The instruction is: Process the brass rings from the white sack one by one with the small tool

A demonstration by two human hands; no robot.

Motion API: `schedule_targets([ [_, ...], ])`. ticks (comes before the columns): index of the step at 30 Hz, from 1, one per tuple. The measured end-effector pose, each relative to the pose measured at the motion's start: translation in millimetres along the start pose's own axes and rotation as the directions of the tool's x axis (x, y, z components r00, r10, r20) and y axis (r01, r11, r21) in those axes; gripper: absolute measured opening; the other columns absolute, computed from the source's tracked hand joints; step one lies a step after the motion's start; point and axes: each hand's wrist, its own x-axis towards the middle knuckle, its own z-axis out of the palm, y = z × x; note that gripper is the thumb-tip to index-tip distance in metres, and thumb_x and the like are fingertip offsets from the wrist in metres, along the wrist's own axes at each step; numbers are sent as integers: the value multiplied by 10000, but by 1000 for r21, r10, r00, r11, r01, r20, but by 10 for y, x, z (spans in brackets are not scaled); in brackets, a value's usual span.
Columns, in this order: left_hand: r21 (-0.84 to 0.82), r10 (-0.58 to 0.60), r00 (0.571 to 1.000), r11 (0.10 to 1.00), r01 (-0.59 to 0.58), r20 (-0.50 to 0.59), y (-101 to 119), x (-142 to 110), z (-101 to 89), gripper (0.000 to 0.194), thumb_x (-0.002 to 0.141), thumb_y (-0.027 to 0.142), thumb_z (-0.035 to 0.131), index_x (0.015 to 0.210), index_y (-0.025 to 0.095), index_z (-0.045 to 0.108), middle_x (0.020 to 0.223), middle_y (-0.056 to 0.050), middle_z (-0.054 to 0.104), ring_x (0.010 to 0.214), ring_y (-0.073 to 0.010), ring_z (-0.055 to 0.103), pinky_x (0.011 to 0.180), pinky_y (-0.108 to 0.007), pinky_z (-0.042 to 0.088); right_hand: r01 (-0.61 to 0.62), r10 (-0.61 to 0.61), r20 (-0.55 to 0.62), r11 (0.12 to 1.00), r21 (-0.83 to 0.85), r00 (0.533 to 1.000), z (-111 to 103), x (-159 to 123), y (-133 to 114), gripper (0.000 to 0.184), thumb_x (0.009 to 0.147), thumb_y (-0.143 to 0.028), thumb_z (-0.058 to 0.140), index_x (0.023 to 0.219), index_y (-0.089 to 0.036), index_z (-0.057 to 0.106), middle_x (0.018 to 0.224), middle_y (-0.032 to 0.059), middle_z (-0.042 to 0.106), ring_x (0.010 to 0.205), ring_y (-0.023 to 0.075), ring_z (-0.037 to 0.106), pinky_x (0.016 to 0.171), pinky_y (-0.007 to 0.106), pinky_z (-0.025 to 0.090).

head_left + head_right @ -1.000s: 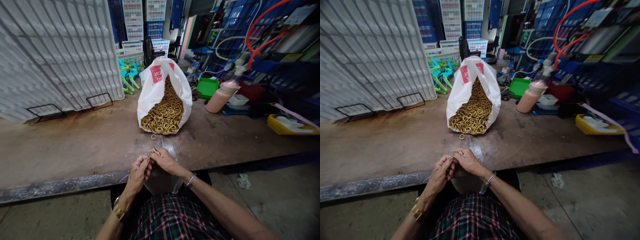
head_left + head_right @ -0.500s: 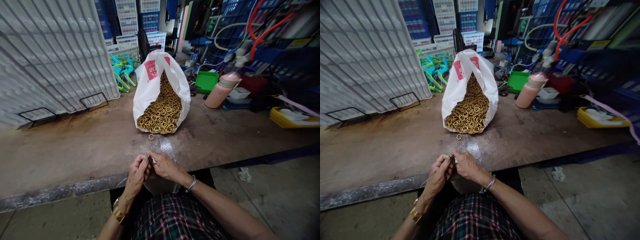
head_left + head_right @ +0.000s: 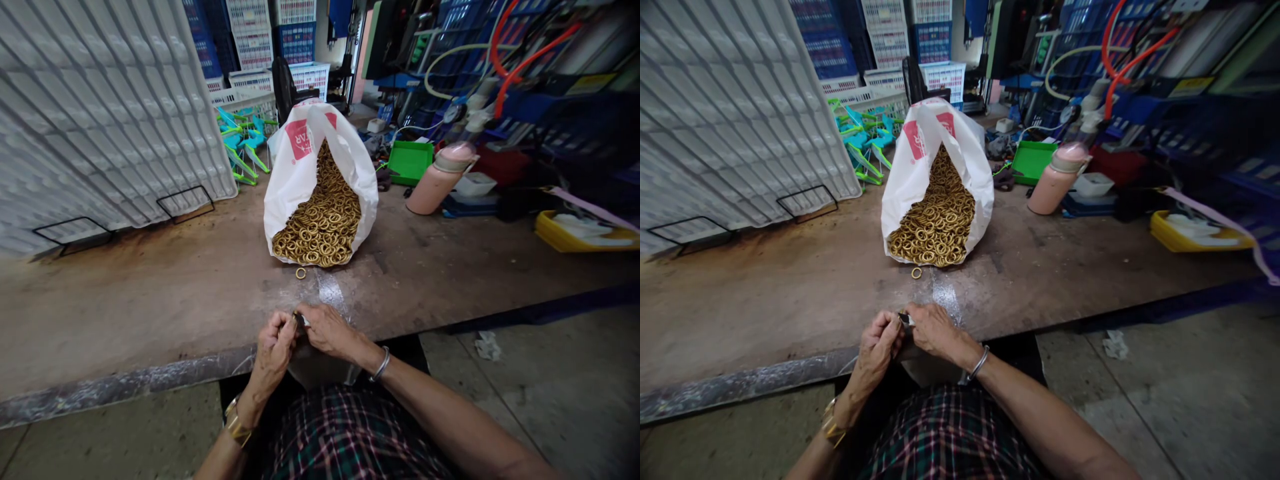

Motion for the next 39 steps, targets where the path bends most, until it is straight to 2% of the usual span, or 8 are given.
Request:
schedule_targets([
  [8, -258, -58, 981, 960, 106, 185, 77, -132, 63, 290, 800, 429, 526, 686, 169, 464, 566, 43, 471, 425, -49, 373, 377, -160, 285, -156, 143, -96, 978, -136, 985, -68, 267, 116, 270, 784, -127, 375, 1018, -143, 509, 837, 106, 639, 744, 199, 593, 617, 267, 339],
  [13, -508, -120, 983, 844, 174, 137, 57, -55, 39, 250, 787, 364, 563, 685, 155, 472, 639, 11, 535, 448, -48, 398, 371, -155, 283, -205, 162, -244, 965, -162, 956, -83, 471, 211, 318, 826, -188, 378, 1141, -182, 420, 943, 87, 630, 830, 212, 593, 673, 280, 369],
  [19, -655, -190, 966, 710, 259, 176, 60, -30, -53, 230, 706, 245, 648, 888, 175, 526, 657, 11, 560, 491, -71, 461, 375, -148, 298, -253, 197, -241, 939, -234, 950, -89, 611, 209, 232, 860, -250, 388, 1078, -181, 430, 934, 98, 638, 814, 214, 608, 667, 279, 383],
  [23, -749, -239, 955, 597, 288, 176, 36, 0, -103, 209, 659, 227, 692, 781, 125, 555, 698, -19, 572, 558, -77, 507, 396, -141, 326, -268, 206, -258, 934, -237, 944, -75, 611, 191, 223, 824, -154, 395, 1039, -169, 453, 938, 104, 636, 790, 216, 608, 645, 275, 373],
  [27, -791, -271, 952, 548, 272, 140, 23, 34, -118, 204, 626, 170, 713, 717, 126, 536, 739, -33, 588, 597, -86, 535, 410, -140, 347, -216, 174, -267, 967, -136, 948, -57, 575, 228, 228, 795, -123, 405, 1007, -149, 485, 868, 105, 631, 745, 187, 584, 635, 254, 347],
  [30, -765, -266, 959, 595, 246, 102, 29, 59, -112, 246, 597, 150, 730, 744, 129, 534, 731, -24, 586, 588, -83, 539, 400, -134, 347, -96, 147, -281, 978, 187, 948, -55, 492, 224, 124, 810, -179, 407, 881, -164, 508, 725, 39, 583, 654, 137, 521, 607, 230, 336],
  [34, -660, -220, 975, 738, 140, -40, 36, 88, -81, 323, 642, 253, 715, 891, 151, 538, 638, 21, 548, 492, -64, 483, 373, -139, 345, 39, 124, -155, 646, 762, 980, -62, 306, 109, 171, 825, -320, 401, 723, -188, 440, 544, -62, 401, 466, 70, 343, 471, 187, 290],
  [39, -500, -131, 988, 863, 76, -76, 19, 88, -45, 372, 688, 369, 667, 965, 159, 533, 584, 49, 514, 426, -51, 410, 362, -151, 338, -61, -35, 69, 207, 976, 997, -28, 150, -12, 250, 770, -423, 515, 754, -201, 400, 509, -107, 331, 367, 31, 191, 346, 164, 172],
])
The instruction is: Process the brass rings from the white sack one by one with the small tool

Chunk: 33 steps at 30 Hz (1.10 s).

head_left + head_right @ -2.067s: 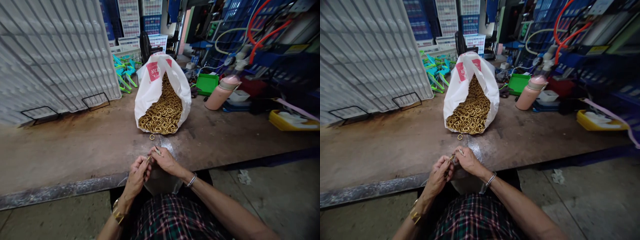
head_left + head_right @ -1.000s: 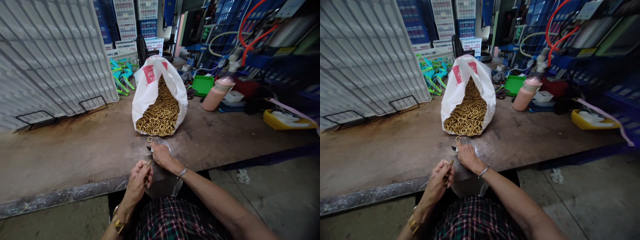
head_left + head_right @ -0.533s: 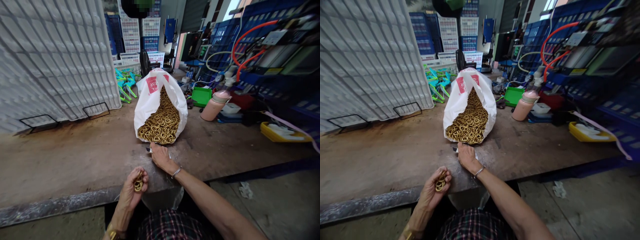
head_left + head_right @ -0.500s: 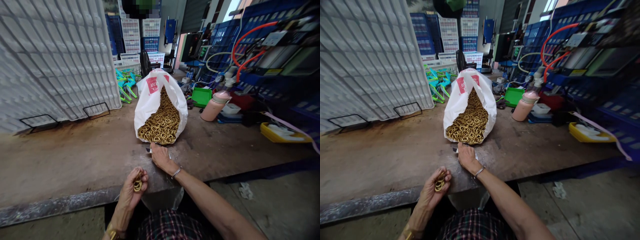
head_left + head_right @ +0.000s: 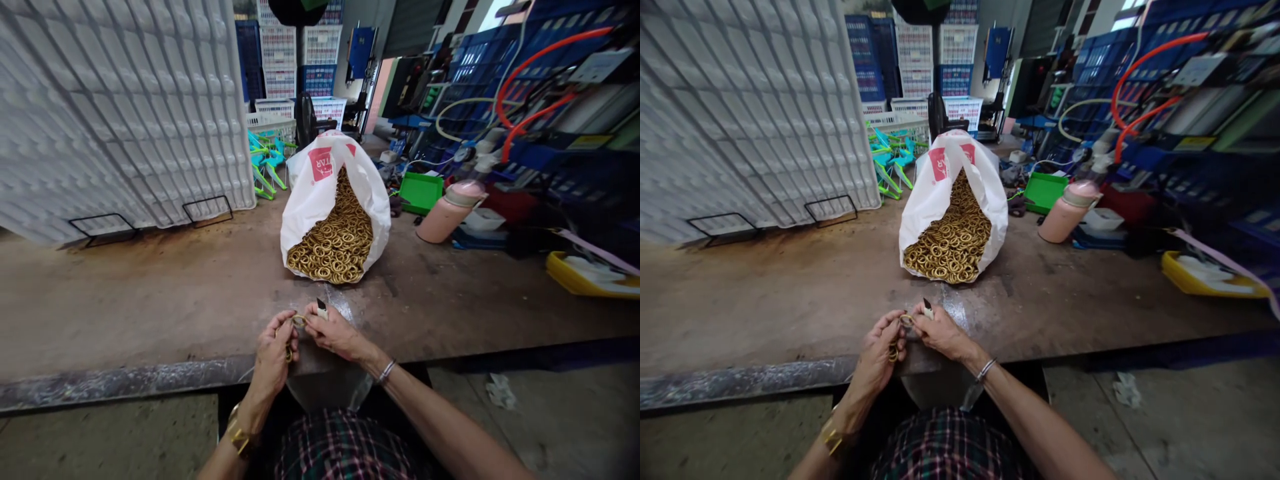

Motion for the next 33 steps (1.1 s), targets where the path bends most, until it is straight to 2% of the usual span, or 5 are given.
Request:
schedule_targets([
  [4, 184, 80, 997, 980, -76, -11, -22, -17, -3, 304, 719, 434, 615, 811, 152, 549, 508, 64, 462, 397, -48, 375, 368, -157, 325, -13, 13, 24, 1000, 26, 1000, 3, 2, 42, 292, 765, -465, 524, 765, -198, 405, 519, -108, 371, 351, 22, 207, 336, 157, 179],
  [10, 491, 236, 972, 846, -208, 6, 5, -63, 15, 295, 740, 440, 582, 757, 146, 584, 439, 73, 409, 373, -55, 370, 372, -160, 312, 30, -112, -163, 899, -436, 980, 46, 12, -58, 226, 806, -354, 464, 675, -171, 450, 534, -71, 432, 464, 51, 355, 457, 171, 281],
  [18, 251, 5, 996, 968, -27, 88, 0, -79, 23, 308, 748, 471, 563, 788, 172, 502, 569, 55, 476, 397, -51, 391, 361, -158, 336, 35, -217, -221, 783, -622, 951, 83, 27, -92, 167, 767, -295, 471, 660, -168, 488, 550, -70, 419, 556, 75, 375, 531, 187, 284],
  [29, 121, -28, 989, 993, 11, 142, -4, -115, 15, 303, 733, 451, 598, 731, 174, 476, 561, 59, 472, 407, -43, 384, 374, -155, 321, 76, -180, -164, 864, -498, 970, 81, 33, -69, 161, 808, -246, 405, 690, -166, 479, 583, -55, 472, 552, 74, 426, 552, 183, 332],
  [33, 98, -28, 990, 995, 14, 141, -2, -116, 4, 316, 718, 461, 614, 732, 179, 471, 558, 60, 471, 414, -47, 396, 384, -156, 327, 67, -196, -181, 835, -547, 964, 60, 44, -61, 186, 822, -226, 389, 686, -161, 498, 573, -47, 480, 540, 76, 432, 547, 180, 333],
])
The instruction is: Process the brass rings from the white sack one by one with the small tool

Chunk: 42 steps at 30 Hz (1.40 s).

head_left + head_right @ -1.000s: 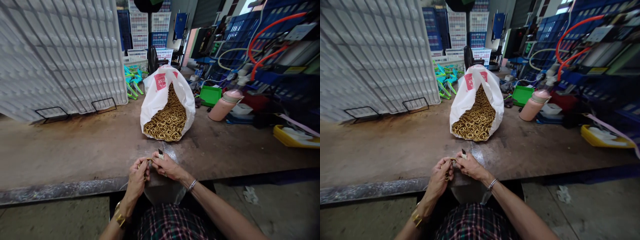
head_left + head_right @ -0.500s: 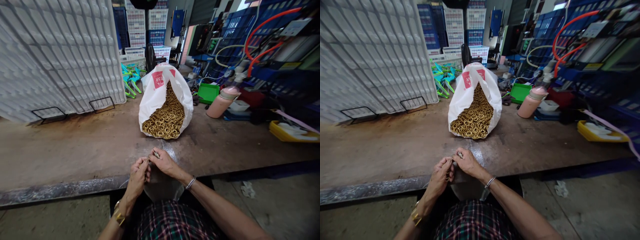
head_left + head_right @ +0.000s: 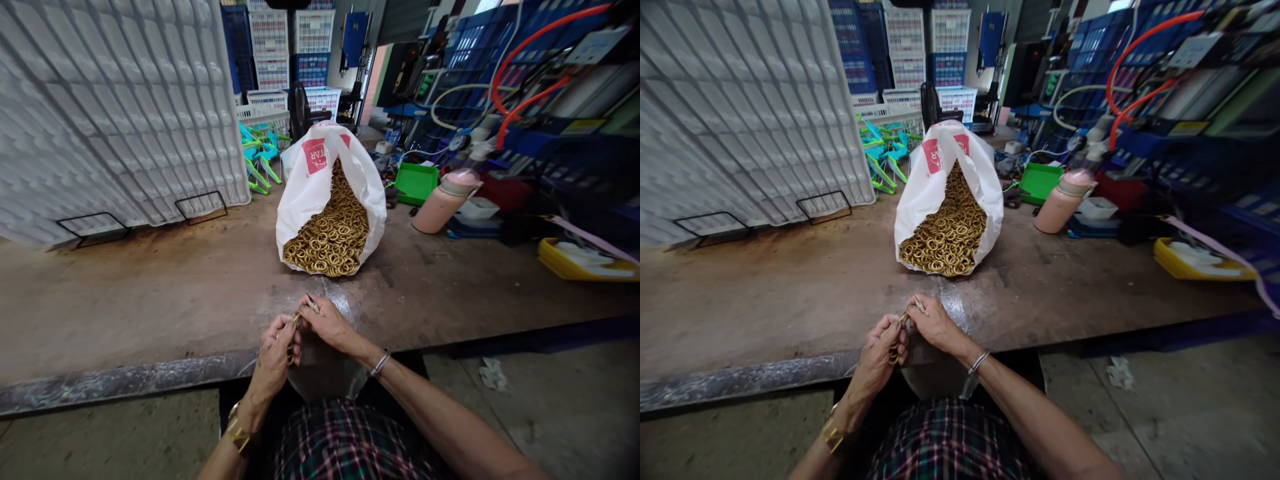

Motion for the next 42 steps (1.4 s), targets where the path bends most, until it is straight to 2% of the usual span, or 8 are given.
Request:
schedule_targets([
  [4, 14, 27, 1000, 1000, -27, -10, -14, 17, -24, 297, 745, 453, 589, 736, 184, 464, 569, 59, 473, 421, -49, 403, 391, -156, 335, 22, -25, -9, 967, -256, 1000, -3, -33, 57, 161, 808, -162, 385, 776, -162, 543, 606, -25, 526, 555, 90, 458, 557, 191, 316],
  [7, 67, 51, 998, 997, -49, -34, -25, 35, -33, 317, 730, 472, 598, 735, 180, 473, 563, 57, 469, 417, -50, 403, 390, -158, 338, 109, -80, 78, 851, -513, 994, 3, -78, 100, 176, 761, -116, 411, 848, -175, 552, 672, 1, 571, 614, 113, 488, 592, 210, 300],
  [10, 112, 61, 997, 992, -56, -40, -31, 43, -33, 332, 726, 487, 594, 736, 176, 477, 564, 54, 473, 417, -52, 406, 388, -159, 339, 149, -71, 147, 758, -635, 987, 10, -103, 107, 231, 732, -99, 409, 904, -174, 545, 723, 24, 600, 643, 131, 508, 598, 226, 284],
  [29, 255, 74, 997, 965, -65, -26, -23, 40, -55, 320, 740, 481, 576, 687, 181, 480, 544, 52, 464, 409, -57, 402, 385, -164, 343, 175, 1, 240, 682, -710, 971, -28, -58, 47, 260, 752, -125, 397, 961, -164, 546, 815, 68, 650, 712, 160, 577, 594, 238, 309],
  [32, 189, 25, 999, 982, -30, 30, -22, 3, -51, 308, 750, 464, 578, 683, 180, 479, 543, 50, 462, 416, -58, 402, 389, -169, 345, 116, 50, 189, 630, -767, 981, -63, 6, 79, 267, 748, -127, 404, 975, -149, 543, 826, 83, 645, 719, 169, 580, 599, 244, 316],
  [36, -1, -55, 994, 998, 55, 91, -12, -12, -6, 287, 758, 439, 584, 696, 178, 482, 569, 40, 484, 417, -55, 402, 379, -171, 337, -44, 50, -19, 569, -821, 999, -165, 169, 156, 280, 770, -112, 389, 1021, -154, 506, 865, 83, 632, 758, 178, 582, 631, 254, 340],
  [39, -112, -91, 994, 989, 99, 67, -3, 19, 17, 303, 758, 440, 585, 687, 157, 505, 635, 13, 527, 440, -46, 405, 372, -161, 320, -152, -3, -181, 529, -835, 984, -256, 311, 171, 346, 800, -115, 377, 1138, -163, 433, 985, 100, 613, 827, 186, 583, 672, 260, 364],
  [42, -172, -131, 991, 976, 134, 29, 10, 50, 11, 280, 719, 404, 642, 706, 151, 523, 694, -2, 556, 467, -45, 426, 363, -146, 297, -252, 29, -271, 471, -846, 962, -312, 433, 153, 328, 833, -122, 356, 1153, -163, 413, 959, 117, 623, 832, 206, 596, 679, 274, 379],
])
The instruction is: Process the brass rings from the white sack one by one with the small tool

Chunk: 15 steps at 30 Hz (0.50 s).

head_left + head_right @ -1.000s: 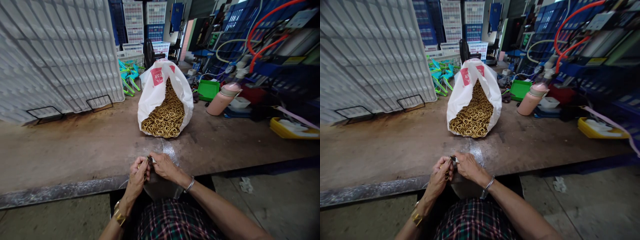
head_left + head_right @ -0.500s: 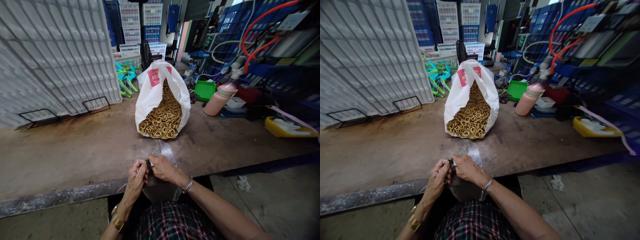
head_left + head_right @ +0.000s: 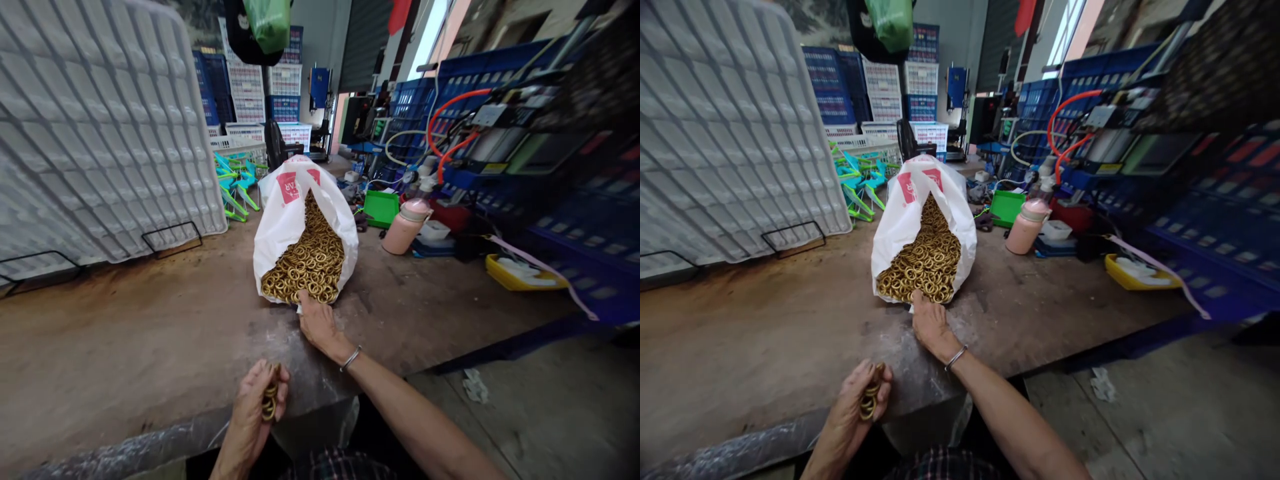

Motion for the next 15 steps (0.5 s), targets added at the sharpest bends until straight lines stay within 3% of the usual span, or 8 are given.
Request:
schedule_targets([
  [4, -101, -42, 999, 994, 43, 9, 19, 14, -28, 262, 673, 335, 695, 825, 189, 538, 677, 15, 557, 459, -55, 433, 354, -142, 276, -41, 42, 15, 998, -42, 999, 29, 86, -7, 260, 828, -98, 358, 1057, -176, 454, 877, 112, 638, 800, 214, 609, 665, 281, 381],
  [7, -182, -98, 995, 978, 99, 14, 19, 20, -57, 311, 638, 266, 725, 889, 171, 568, 691, 1, 571, 508, -63, 481, 404, -146, 334, -40, 40, -28, 999, 2, 999, 87, 98, 23, 253, 814, -106, 385, 1032, -199, 475, 892, 83, 641, 790, 206, 608, 645, 267, 364],
  [10, -278, -111, 993, 953, 117, 35, 10, 34, -79, 209, 657, 229, 713, 797, 136, 588, 747, -33, 595, 603, -86, 541, 482, -159, 397, -24, 29, -69, 996, 81, 997, 124, 89, 80, 244, 797, -123, 416, 1007, -206, 508, 861, 54, 647, 767, 187, 602, 623, 245, 341],
  [15, -326, -114, 993, 940, 99, -27, 15, 69, -81, 189, 626, 180, 732, 716, 124, 576, 780, -63, 619, 637, -120, 573, 410, -145, 354, 75, -42, -145, 969, 236, 989, 186, 57, 187, 239, 788, -123, 428, 969, -200, 564, 851, 41, 652, 773, 155, 588, 642, 217, 344],
])
